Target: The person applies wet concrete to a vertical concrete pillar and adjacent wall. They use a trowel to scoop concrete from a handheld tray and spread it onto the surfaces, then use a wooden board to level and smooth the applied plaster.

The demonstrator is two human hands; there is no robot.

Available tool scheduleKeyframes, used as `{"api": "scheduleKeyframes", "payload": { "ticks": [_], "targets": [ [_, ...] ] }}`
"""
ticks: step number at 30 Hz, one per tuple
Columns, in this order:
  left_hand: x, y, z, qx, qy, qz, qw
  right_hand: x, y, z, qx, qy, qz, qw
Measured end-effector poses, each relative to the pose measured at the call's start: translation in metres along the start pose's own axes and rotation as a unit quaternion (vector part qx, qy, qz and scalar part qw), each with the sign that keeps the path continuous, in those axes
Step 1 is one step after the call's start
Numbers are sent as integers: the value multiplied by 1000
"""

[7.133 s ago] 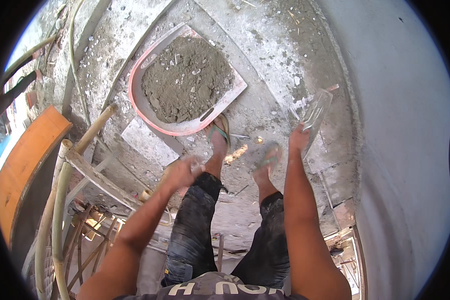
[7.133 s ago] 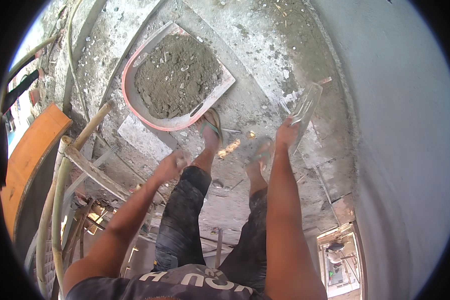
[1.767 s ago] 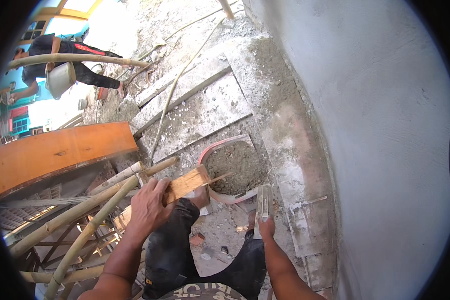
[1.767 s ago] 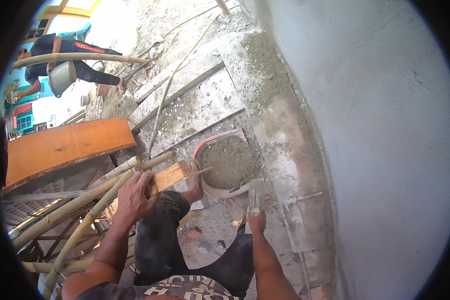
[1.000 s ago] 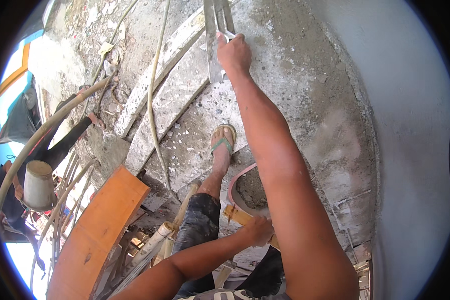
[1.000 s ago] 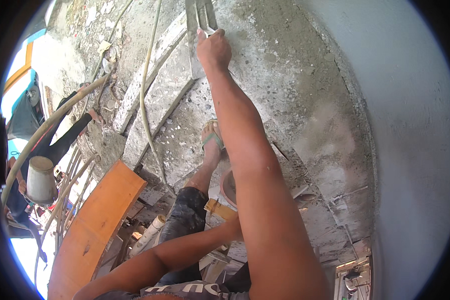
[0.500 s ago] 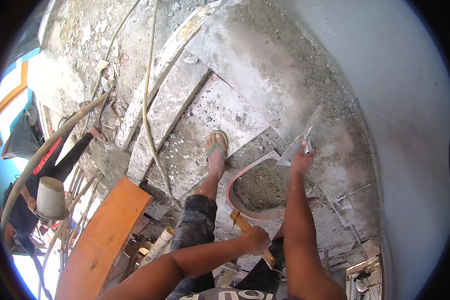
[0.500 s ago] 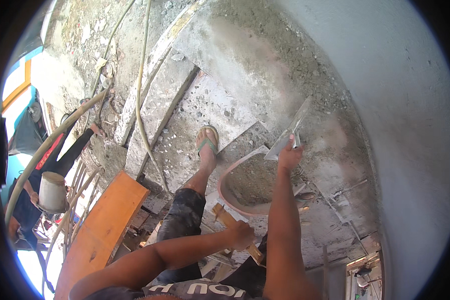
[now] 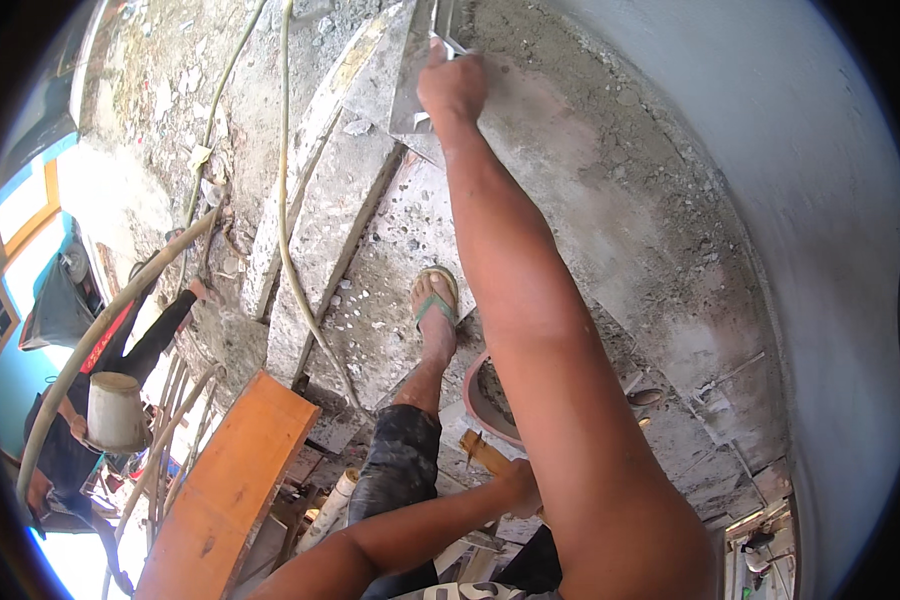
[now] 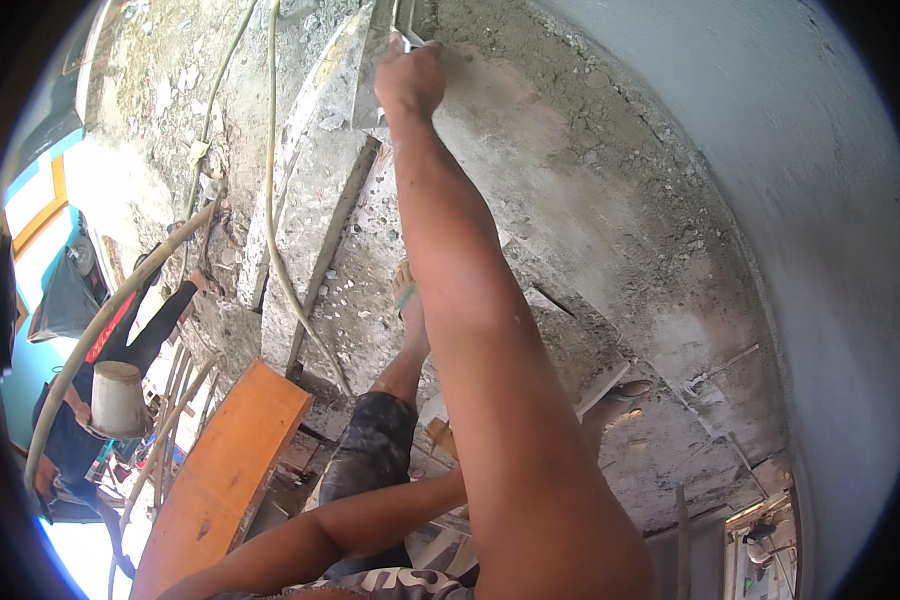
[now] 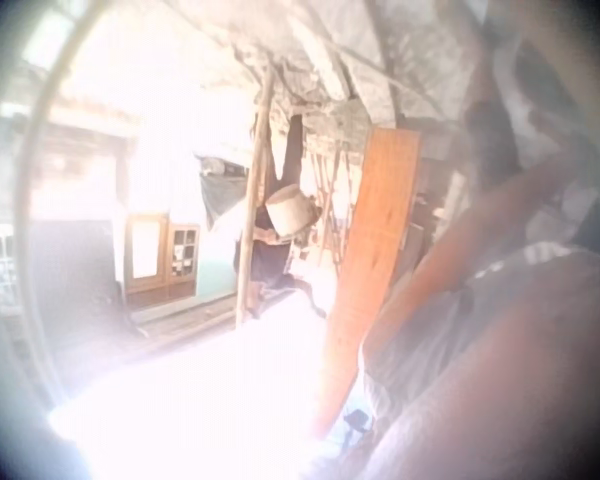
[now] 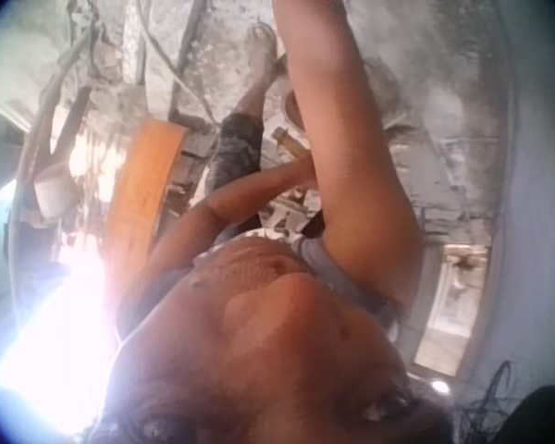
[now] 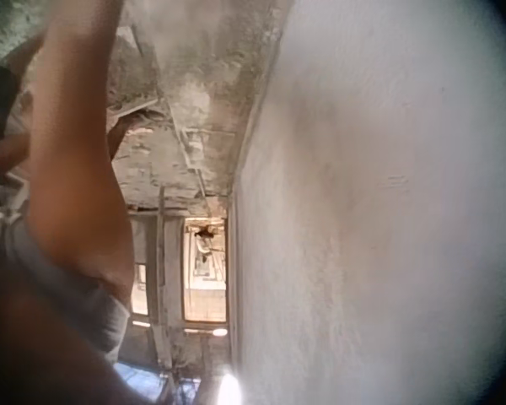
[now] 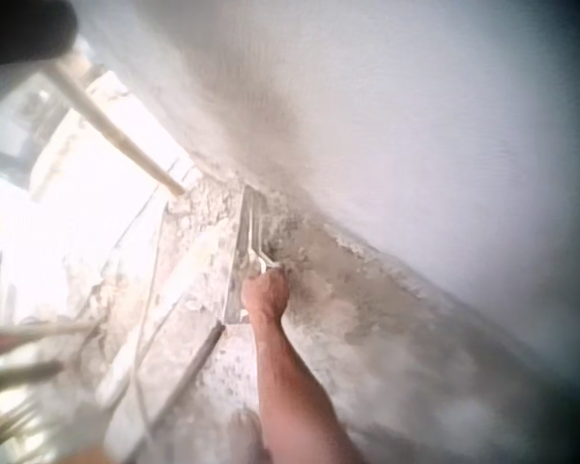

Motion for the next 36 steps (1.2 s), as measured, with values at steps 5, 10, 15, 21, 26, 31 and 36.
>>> {"api": "scheduleKeyframes", "payload": {
  "ticks": [5,10,15,21,26,31,36],
  "targets": [
    [1,6,-2,-25,-6,74,997,-80,34,-79,50,38,-48,997],
    [8,5,5,-29,-6,65,997,-127,83,-144,101,20,-116,988],
    [6,2,0,-66,-29,137,988,-180,133,-226,183,-62,-207,959],
    [-13,1,-14,-69,-81,246,963,-205,215,-268,205,-139,-81,965],
    [-19,-5,-27,-80,-72,216,970,-227,169,-137,-226,215,13,950],
    [-4,-27,-27,-88,-45,216,971,-232,40,-112,-373,494,54,784],
    [13,-44,-18,-102,-34,217,970,-313,55,-225,-273,609,159,727]
  ]
}}
Point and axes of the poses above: each hand's wrist, its own y-axis away from the middle knuckle, its own x-axis out of the palm, z = x × y, the point moved 3 cm from there along -y, towards the middle knuckle, and after that the axes turned 13 degrees about z, right-handed, at the moved point
